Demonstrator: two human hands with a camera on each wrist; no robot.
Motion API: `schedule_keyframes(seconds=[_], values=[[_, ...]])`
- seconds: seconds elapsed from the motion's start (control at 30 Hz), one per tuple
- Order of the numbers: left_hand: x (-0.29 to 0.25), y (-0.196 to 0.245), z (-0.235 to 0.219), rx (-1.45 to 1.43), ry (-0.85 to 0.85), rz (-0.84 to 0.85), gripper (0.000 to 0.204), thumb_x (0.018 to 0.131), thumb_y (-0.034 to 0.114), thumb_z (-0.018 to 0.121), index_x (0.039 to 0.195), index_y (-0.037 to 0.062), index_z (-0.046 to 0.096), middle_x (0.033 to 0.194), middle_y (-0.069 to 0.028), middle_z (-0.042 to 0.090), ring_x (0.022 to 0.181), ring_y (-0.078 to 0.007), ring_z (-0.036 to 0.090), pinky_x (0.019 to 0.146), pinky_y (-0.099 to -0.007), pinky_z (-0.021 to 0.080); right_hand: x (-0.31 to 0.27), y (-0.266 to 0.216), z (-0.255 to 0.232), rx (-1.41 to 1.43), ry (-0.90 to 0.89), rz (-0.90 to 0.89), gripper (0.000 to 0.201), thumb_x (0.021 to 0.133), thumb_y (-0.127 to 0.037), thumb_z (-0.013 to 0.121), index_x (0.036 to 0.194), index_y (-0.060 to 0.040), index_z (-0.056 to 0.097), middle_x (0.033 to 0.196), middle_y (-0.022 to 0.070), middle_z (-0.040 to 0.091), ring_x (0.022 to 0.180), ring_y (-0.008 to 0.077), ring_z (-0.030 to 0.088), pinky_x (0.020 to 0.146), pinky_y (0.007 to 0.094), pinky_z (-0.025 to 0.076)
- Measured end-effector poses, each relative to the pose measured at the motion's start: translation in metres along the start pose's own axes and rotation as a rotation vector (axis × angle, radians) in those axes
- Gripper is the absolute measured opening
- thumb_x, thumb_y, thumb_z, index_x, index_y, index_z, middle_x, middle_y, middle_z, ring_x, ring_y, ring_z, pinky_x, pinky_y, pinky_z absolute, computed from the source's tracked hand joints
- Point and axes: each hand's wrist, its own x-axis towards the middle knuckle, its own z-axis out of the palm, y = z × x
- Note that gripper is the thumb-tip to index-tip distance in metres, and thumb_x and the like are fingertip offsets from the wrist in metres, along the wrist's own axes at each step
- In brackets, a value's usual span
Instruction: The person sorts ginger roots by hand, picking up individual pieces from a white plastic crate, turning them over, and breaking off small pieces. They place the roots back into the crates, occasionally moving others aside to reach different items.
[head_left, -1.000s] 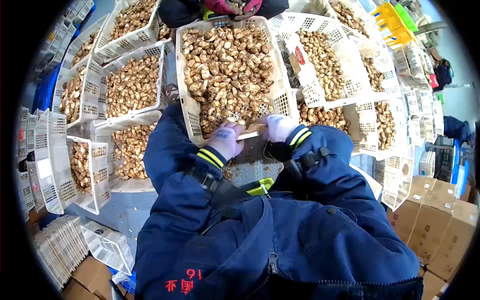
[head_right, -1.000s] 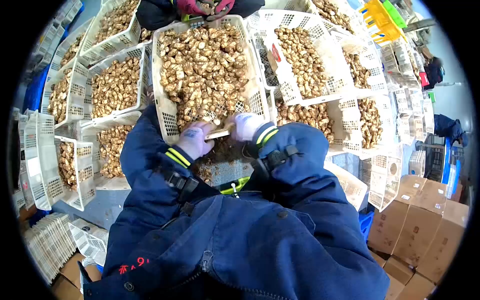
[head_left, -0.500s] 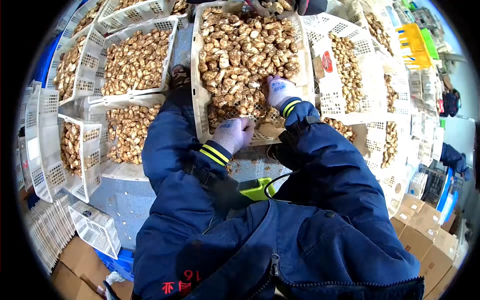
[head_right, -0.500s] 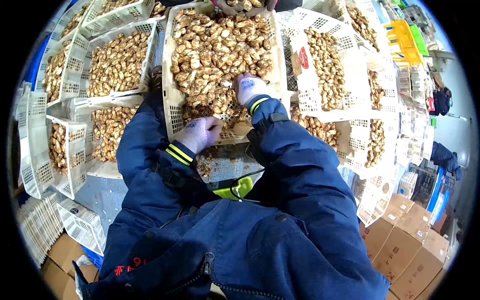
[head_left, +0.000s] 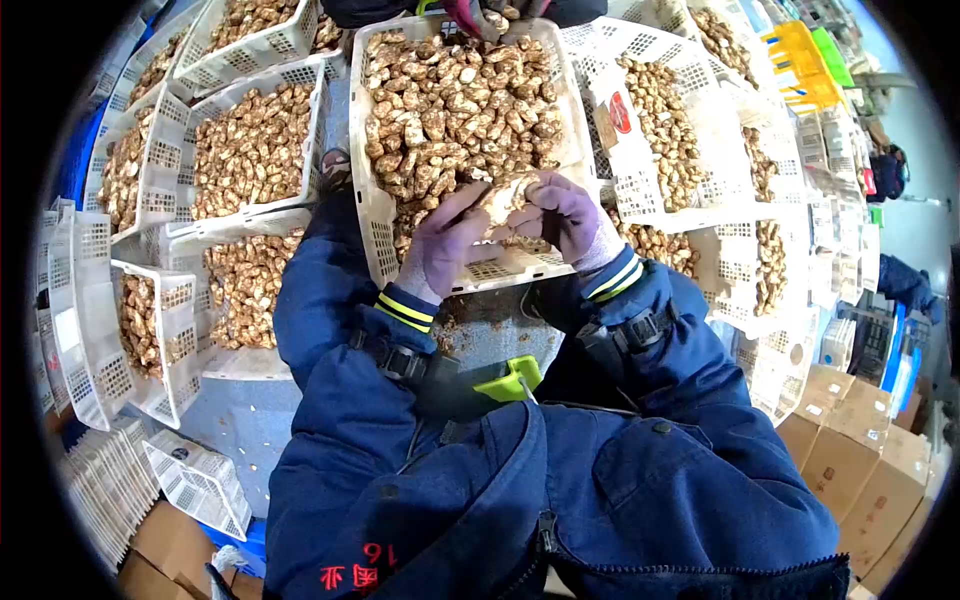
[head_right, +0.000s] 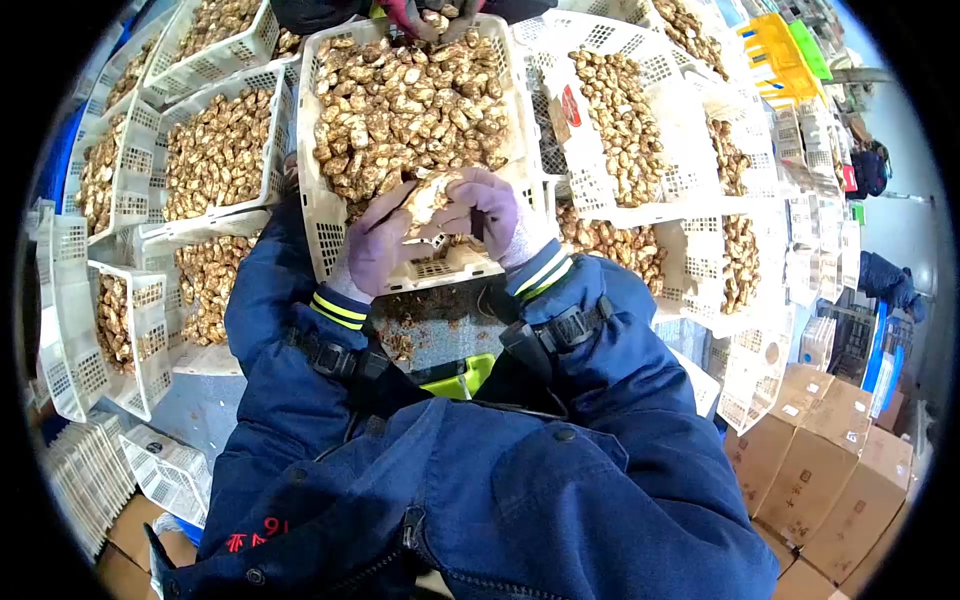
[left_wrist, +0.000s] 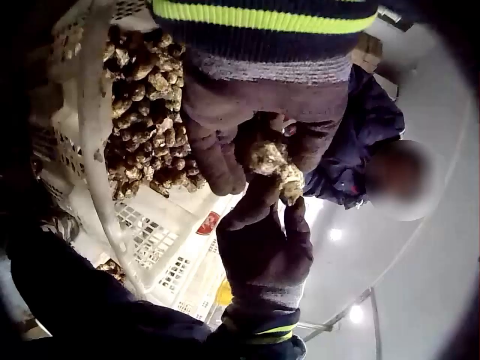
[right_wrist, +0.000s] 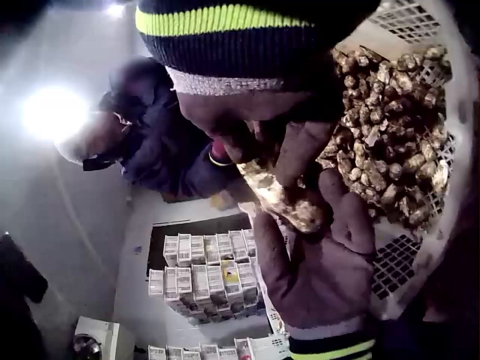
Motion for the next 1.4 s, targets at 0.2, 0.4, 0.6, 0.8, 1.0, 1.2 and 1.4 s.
schedule_keyframes(seconds=[0.2,0.4,0.6,0.8,1.0,1.2,1.4], values=[[0.002,-0.005,-0.013,0.005,0.09,-0.005,0.048,0.093,0.031,0.057,0.131,0.0028,0.048,0.11,-0.009,0.061,0.09,-0.0176,0.066,0.071,-0.0274,0.055,-0.004,-0.018,0.017,-0.449,-0.014,-0.107,0.051,0.092,-0.02,0.054,0.138,-0.0034,0.041,0.132,0.0088,0.051,0.102,0.0131,0.056,0.087,0.0276,0.046],[0.01,-0.01,-0.038,0.21,0.065,-0.143,0.058,0.095,0.051,0.045,0.129,0.0048,0.048,0.111,-0.0102,0.062,0.094,-0.0209,0.064,0.079,-0.0328,0.053,0.001,0.003,0.013,-0.445,-0.081,-0.002,0.034,0.091,-0.018,0.058,0.119,0.0013,0.057,0.094,0.0072,0.064,0.083,0.0158,0.065,0.076,0.0267,0.052],[0.016,-0.027,-0.034,0.081,0.062,0.175,0.04,0.096,0.034,0.048,0.124,0.0063,0.048,0.122,-0.0147,0.056,0.112,-0.0306,0.055,0.096,-0.044,0.045,0.003,0.015,0.012,0.07,0.055,0.039,0.03,0.094,-0.015,0.051,0.117,0.0033,0.053,0.096,0.0123,0.064,0.079,0.0285,0.07,0.065,0.0352,0.059],[0.006,-0.024,-0.028,0.19,0.084,0.279,0.027,0.093,0.02,0.053,0.112,0.002,0.058,0.109,-0.0059,0.059,0.092,-0.0174,0.059,0.083,-0.0286,0.048,0.0,0.014,0.032,-0.172,-0.021,0.077,0.035,0.095,-0.02,0.05,0.124,-0.0011,0.054,0.107,0.0118,0.063,0.078,0.0217,0.068,0.065,0.0294,0.056],[0.0,-0.011,-0.014,0.138,0.103,0.186,0.024,0.092,0.019,0.053,0.109,0.0049,0.059,0.096,-0.0012,0.059,0.087,-0.01,0.057,0.071,-0.0229,0.047,-0.002,0.013,0.043,-0.741,0.014,0.072,0.046,0.086,-0.025,0.065,0.126,-0.0038,0.056,0.107,0.0092,0.064,0.075,0.0132,0.064,0.066,0.0265,0.051],[0.006,-0.025,-0.039,0.086,0.055,0.18,0.016,0.087,0.02,0.061,0.098,0.0081,0.061,0.081,0.0053,0.055,0.068,-0.0046,0.046,0.059,-0.0198,0.038,-0.003,0.016,0.024,-0.496,-0.113,0.061,0.039,0.088,-0.016,0.061,0.12,0.0058,0.056,0.095,0.0101,0.066,0.072,0.0215,0.069,0.06,0.0278,0.054],[0.001,-0.011,-0.019,0.254,0.073,0.213,0.013,0.086,0.021,0.06,0.081,0.0098,0.057,0.068,0.0081,0.044,0.06,-0.0052,0.038,0.053,-0.0231,0.03,0.002,0.031,0.022,-0.422,0.047,0.054,0.029,0.088,-0.012,0.057,0.112,0.0033,0.061,0.084,0.0075,0.066,0.065,0.0182,0.066,0.057,0.0292,0.053]])
